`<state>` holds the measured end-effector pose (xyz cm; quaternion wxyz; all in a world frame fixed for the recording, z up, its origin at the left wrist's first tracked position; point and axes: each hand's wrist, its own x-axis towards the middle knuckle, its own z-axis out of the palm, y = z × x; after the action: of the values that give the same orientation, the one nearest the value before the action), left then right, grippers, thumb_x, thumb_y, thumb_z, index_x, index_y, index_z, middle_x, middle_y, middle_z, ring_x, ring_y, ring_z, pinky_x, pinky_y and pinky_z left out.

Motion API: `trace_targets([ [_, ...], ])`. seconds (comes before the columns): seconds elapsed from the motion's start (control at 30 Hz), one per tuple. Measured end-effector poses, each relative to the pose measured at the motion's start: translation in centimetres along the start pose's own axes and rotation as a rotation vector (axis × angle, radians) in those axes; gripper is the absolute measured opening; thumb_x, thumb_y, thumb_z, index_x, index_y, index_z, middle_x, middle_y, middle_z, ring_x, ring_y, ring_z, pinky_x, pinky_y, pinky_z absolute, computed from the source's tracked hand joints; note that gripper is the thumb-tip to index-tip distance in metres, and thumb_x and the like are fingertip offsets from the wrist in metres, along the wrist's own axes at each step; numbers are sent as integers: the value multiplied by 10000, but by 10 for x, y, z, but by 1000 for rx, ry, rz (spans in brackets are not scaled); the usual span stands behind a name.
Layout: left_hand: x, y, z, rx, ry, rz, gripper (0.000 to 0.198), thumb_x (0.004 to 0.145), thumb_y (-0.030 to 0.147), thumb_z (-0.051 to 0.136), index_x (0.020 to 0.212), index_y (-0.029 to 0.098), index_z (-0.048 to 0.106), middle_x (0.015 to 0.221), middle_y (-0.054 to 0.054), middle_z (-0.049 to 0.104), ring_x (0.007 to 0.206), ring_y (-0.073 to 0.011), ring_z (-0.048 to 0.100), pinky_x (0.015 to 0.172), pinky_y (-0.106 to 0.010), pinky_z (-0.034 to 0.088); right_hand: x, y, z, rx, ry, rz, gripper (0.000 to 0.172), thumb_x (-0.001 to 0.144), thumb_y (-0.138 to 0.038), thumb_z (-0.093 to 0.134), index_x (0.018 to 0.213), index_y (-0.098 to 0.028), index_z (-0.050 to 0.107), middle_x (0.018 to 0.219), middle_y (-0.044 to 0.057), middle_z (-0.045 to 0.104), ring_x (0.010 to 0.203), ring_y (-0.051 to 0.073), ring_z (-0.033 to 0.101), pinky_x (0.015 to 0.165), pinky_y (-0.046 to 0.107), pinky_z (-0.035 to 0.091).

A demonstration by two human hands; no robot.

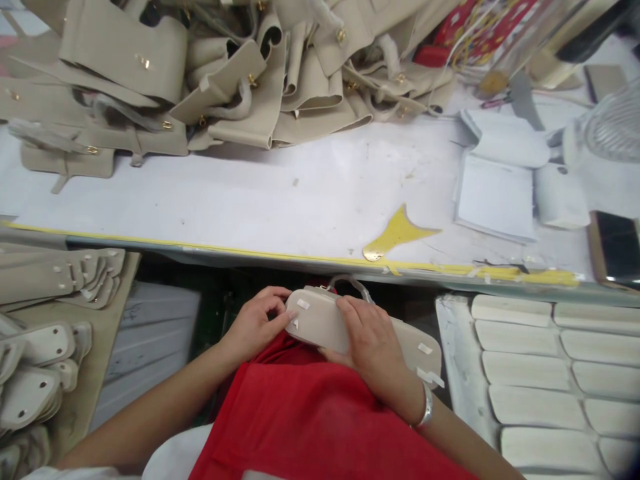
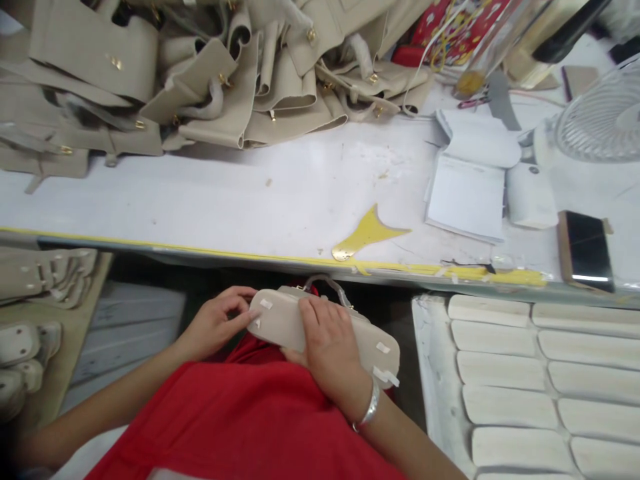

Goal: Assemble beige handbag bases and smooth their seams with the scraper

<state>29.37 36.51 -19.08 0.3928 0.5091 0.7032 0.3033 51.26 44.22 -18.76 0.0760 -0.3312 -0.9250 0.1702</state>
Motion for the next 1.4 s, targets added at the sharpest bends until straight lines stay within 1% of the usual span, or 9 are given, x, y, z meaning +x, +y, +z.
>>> trace_targets([
  [0.27,-1,5,-1,-71,16,42,229,808,264,544,608,164,500,1070,-74,570,996,-166,547,863,-281,415,0,1,5,-31,11,-24,568,756,-433,570,1203,-101,457,1184,148,531,1092,268,465,935,419,354],
  [0.5,-2,2,-1,-112,11,55,202,810,252,523,630,166,497,1134,-87,553,1051,-187,530,899,-305,407,1,-2,5,-35,0,-18,567,762,-452,554,1202,-110,450,1170,154,535,1071,281,477,919,431,366],
  [0.7,-3,-2,-3,-132,-16,84,200,796,231,522,616,172,456,1164,-96,544,1063,-194,526,902,-322,411,-1,-2,4,-15,-31,-17,579,781,-464,533,1234,-118,428,1220,168,507,1102,299,456,926,448,343],
  [0.9,-2,-9,-6,-137,-51,142,213,774,206,546,603,174,422,1146,-89,552,1053,-180,530,888,-307,414,16,-25,10,-45,-67,-61,675,786,-498,540,1301,-87,393,1279,178,467,1132,305,419,937,435,313],
  [1.07,-3,-14,-6,-112,-55,140,133,754,220,578,720,175,458,1149,-93,552,1062,-191,527,911,-341,417,26,-38,15,-61,-97,-47,741,723,-527,609,1277,-67,430,1267,177,473,1102,311,432,939,424,318],
  [1.13,-5,-16,-4,-97,-25,140,157,757,245,588,864,173,499,1176,-97,534,1052,-193,536,889,-346,442,24,-37,14,-72,-82,-52,747,725,-535,606,1288,-79,422,1273,168,470,1108,307,429,942,427,315],
  [1.23,-9,-18,-3,-22,38,246,363,799,263,553,1144,190,469,1261,-108,476,1124,-196,495,929,-353,431,17,-34,10,-80,-63,-93,744,753,-514,587,1322,-81,381,1300,171,449,1149,296,403,960,426,306],
  [1.3,-11,-20,-5,91,45,389,393,830,267,519,1213,201,461,1317,-109,437,1209,-203,423,1013,-371,359,13,-33,7,-91,-69,-126,722,781,-471,572,1341,-74,351,1329,172,424,1186,286,376,979,418,296],
  [1.4,-8,-21,-10,292,-55,583,469,812,368,561,1244,209,474,1374,-118,395,1270,-241,351,1060,-410,283,8,-32,5,-113,-66,-152,684,815,-415,542,1358,-63,320,1361,174,391,1219,280,350,1001,420,285],
])
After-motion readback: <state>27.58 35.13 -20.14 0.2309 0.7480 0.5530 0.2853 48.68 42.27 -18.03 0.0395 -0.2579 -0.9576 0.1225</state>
